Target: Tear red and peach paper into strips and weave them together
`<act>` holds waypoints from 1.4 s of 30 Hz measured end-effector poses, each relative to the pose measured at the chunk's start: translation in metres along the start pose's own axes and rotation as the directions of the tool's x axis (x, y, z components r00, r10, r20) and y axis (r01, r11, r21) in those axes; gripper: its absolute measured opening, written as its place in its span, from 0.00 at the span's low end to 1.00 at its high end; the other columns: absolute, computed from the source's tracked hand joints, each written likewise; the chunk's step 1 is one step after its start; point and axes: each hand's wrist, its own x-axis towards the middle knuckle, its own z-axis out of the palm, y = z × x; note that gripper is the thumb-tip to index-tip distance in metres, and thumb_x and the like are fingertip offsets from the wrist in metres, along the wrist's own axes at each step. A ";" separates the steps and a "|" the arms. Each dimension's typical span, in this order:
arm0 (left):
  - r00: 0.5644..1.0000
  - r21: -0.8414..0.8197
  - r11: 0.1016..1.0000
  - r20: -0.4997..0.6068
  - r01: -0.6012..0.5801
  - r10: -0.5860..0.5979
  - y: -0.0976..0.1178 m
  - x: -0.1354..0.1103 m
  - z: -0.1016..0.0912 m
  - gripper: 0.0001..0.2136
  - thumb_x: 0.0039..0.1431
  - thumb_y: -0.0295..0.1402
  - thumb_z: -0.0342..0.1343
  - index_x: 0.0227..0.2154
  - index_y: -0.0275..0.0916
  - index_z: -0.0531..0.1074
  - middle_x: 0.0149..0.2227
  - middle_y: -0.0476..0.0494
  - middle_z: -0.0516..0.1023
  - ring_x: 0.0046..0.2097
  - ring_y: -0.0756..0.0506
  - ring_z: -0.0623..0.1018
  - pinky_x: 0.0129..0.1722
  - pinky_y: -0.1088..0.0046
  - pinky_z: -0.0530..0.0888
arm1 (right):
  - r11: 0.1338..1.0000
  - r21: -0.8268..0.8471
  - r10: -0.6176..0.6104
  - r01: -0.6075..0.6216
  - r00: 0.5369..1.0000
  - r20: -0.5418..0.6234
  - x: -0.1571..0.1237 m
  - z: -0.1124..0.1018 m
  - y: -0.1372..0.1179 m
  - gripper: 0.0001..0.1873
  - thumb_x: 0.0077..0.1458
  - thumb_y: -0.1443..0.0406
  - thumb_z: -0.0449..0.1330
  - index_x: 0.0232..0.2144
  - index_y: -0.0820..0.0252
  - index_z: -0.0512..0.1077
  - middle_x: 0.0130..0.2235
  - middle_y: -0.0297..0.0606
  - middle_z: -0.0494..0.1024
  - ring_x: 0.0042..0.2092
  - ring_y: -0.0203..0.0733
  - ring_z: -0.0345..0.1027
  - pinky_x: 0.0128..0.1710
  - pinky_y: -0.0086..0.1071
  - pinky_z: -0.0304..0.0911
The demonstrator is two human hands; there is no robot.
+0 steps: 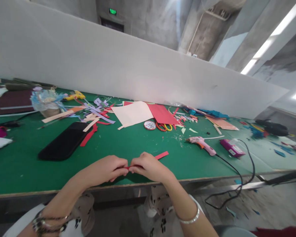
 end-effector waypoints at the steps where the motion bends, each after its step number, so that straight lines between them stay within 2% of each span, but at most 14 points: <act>1: 1.000 -0.005 1.000 0.005 0.007 -0.007 0.000 -0.001 -0.001 0.16 0.59 0.42 0.42 0.21 0.38 0.60 0.16 0.53 0.63 0.20 0.52 0.63 0.20 0.78 0.55 | 1.000 0.014 0.006 -0.006 1.000 -0.002 -0.001 -0.002 0.001 0.12 0.58 0.63 0.52 0.27 0.60 0.71 0.22 0.30 0.72 0.25 0.30 0.59 0.32 0.25 0.50; 6: 0.996 -0.072 0.997 0.083 0.018 -0.012 0.001 -0.003 -0.005 0.15 0.58 0.42 0.42 0.23 0.38 0.62 0.18 0.54 0.61 0.20 0.53 0.62 0.20 0.79 0.56 | 0.988 0.151 0.020 -0.027 0.999 0.050 -0.007 -0.012 0.008 0.12 0.58 0.63 0.53 0.25 0.61 0.71 0.21 0.29 0.71 0.25 0.29 0.60 0.29 0.23 0.51; 15: 0.985 -0.188 0.979 0.164 0.075 -0.044 -0.005 -0.007 -0.011 0.14 0.56 0.43 0.45 0.25 0.39 0.65 0.16 0.55 0.59 0.18 0.53 0.60 0.17 0.80 0.55 | 0.950 0.287 0.091 -0.120 0.989 0.113 -0.018 -0.027 0.018 0.17 0.56 0.62 0.52 0.18 0.63 0.67 0.16 0.27 0.62 0.21 0.27 0.54 0.22 0.22 0.47; 23: 0.986 -0.233 0.964 0.134 0.126 -0.096 -0.015 -0.014 -0.020 0.14 0.55 0.44 0.46 0.25 0.39 0.66 0.13 0.57 0.56 0.16 0.54 0.57 0.16 0.80 0.54 | 0.874 0.376 0.305 -0.307 0.950 0.065 -0.040 -0.044 0.040 0.19 0.54 0.59 0.51 0.15 0.61 0.60 0.16 0.26 0.58 0.20 0.28 0.50 0.20 0.24 0.46; 26: 0.988 -0.272 0.954 0.115 0.126 -0.098 -0.019 -0.017 -0.022 0.15 0.55 0.45 0.46 0.24 0.39 0.66 0.12 0.57 0.56 0.16 0.54 0.56 0.16 0.80 0.53 | 0.854 0.384 0.394 -0.352 0.919 -0.032 -0.048 -0.048 0.053 0.20 0.53 0.57 0.51 0.14 0.60 0.57 0.16 0.26 0.56 0.20 0.29 0.48 0.21 0.25 0.46; 28: 0.991 -0.317 0.942 0.104 0.112 -0.083 -0.021 -0.018 -0.023 0.16 0.55 0.46 0.46 0.25 0.38 0.66 0.12 0.58 0.55 0.15 0.55 0.55 0.16 0.80 0.52 | 0.856 0.364 0.447 -0.368 0.880 -0.160 -0.050 -0.049 0.058 0.20 0.54 0.57 0.50 0.15 0.59 0.57 0.16 0.27 0.57 0.21 0.30 0.52 0.23 0.26 0.50; 29: 0.993 -0.346 0.933 0.093 0.101 -0.073 -0.022 -0.018 -0.023 0.16 0.55 0.47 0.46 0.25 0.38 0.67 0.12 0.58 0.54 0.15 0.55 0.54 0.16 0.80 0.52 | 0.868 0.329 0.464 -0.372 0.845 -0.267 -0.048 -0.047 0.057 0.18 0.54 0.57 0.50 0.17 0.60 0.59 0.18 0.29 0.61 0.23 0.32 0.56 0.27 0.27 0.54; 31: 0.997 -0.414 0.907 0.048 0.080 -0.066 -0.024 -0.017 -0.022 0.17 0.55 0.47 0.47 0.26 0.38 0.66 0.11 0.59 0.55 0.15 0.56 0.53 0.17 0.80 0.51 | 0.900 0.193 0.430 -0.390 0.731 -0.529 -0.042 -0.042 0.048 0.13 0.55 0.59 0.49 0.26 0.60 0.67 0.30 0.36 0.72 0.35 0.38 0.65 0.42 0.35 0.56; 32: 0.997 -0.450 0.890 0.017 0.070 -0.070 -0.025 -0.015 -0.021 0.17 0.56 0.47 0.46 0.26 0.37 0.66 0.11 0.59 0.55 0.14 0.56 0.53 0.17 0.80 0.52 | 0.908 0.096 0.368 -0.408 0.666 -0.649 -0.038 -0.038 0.040 0.12 0.56 0.60 0.49 0.34 0.59 0.69 0.38 0.39 0.73 0.43 0.41 0.64 0.50 0.41 0.50; 33: 0.997 -0.486 0.872 -0.012 0.061 -0.077 -0.026 -0.014 -0.020 0.17 0.56 0.47 0.46 0.26 0.37 0.66 0.11 0.59 0.55 0.14 0.56 0.53 0.18 0.79 0.52 | 0.905 -0.007 0.289 -0.424 0.629 -0.722 -0.033 -0.032 0.031 0.13 0.56 0.61 0.48 0.41 0.57 0.67 0.45 0.41 0.71 0.49 0.44 0.61 0.54 0.46 0.41; 34: 0.996 -0.519 0.853 -0.034 0.055 -0.085 -0.026 -0.012 -0.019 0.17 0.57 0.47 0.45 0.26 0.37 0.65 0.11 0.59 0.56 0.15 0.56 0.52 0.18 0.79 0.52 | 0.906 -0.105 0.206 -0.410 0.643 -0.738 -0.028 -0.026 0.020 0.16 0.56 0.61 0.48 0.46 0.55 0.65 0.49 0.42 0.68 0.51 0.45 0.59 0.56 0.48 0.34; 37: 0.996 -0.594 0.803 -0.037 0.044 -0.081 -0.023 -0.007 -0.014 0.19 0.58 0.49 0.43 0.26 0.36 0.65 0.10 0.59 0.57 0.15 0.56 0.52 0.20 0.79 0.55 | 0.882 -0.387 -0.024 -0.268 0.796 -0.605 -0.014 -0.009 -0.009 0.19 0.56 0.59 0.51 0.51 0.47 0.62 0.55 0.40 0.64 0.56 0.49 0.54 0.56 0.51 0.23; 39: 0.998 -0.617 0.785 -0.006 0.045 -0.062 -0.020 -0.004 -0.010 0.20 0.58 0.49 0.43 0.26 0.36 0.65 0.10 0.59 0.56 0.15 0.56 0.52 0.21 0.79 0.57 | 0.875 -0.447 -0.073 -0.189 0.859 -0.507 -0.007 -0.001 -0.020 0.16 0.58 0.61 0.49 0.49 0.45 0.63 0.53 0.38 0.66 0.53 0.46 0.57 0.55 0.49 0.24; 42: 0.996 -0.605 0.793 0.086 0.067 -0.019 -0.018 -0.004 -0.010 0.20 0.57 0.50 0.43 0.26 0.36 0.66 0.10 0.58 0.58 0.14 0.56 0.54 0.19 0.79 0.57 | 0.878 -0.455 -0.087 -0.148 0.886 -0.456 0.000 0.003 -0.021 0.13 0.60 0.67 0.46 0.40 0.49 0.68 0.44 0.35 0.71 0.45 0.38 0.62 0.53 0.43 0.34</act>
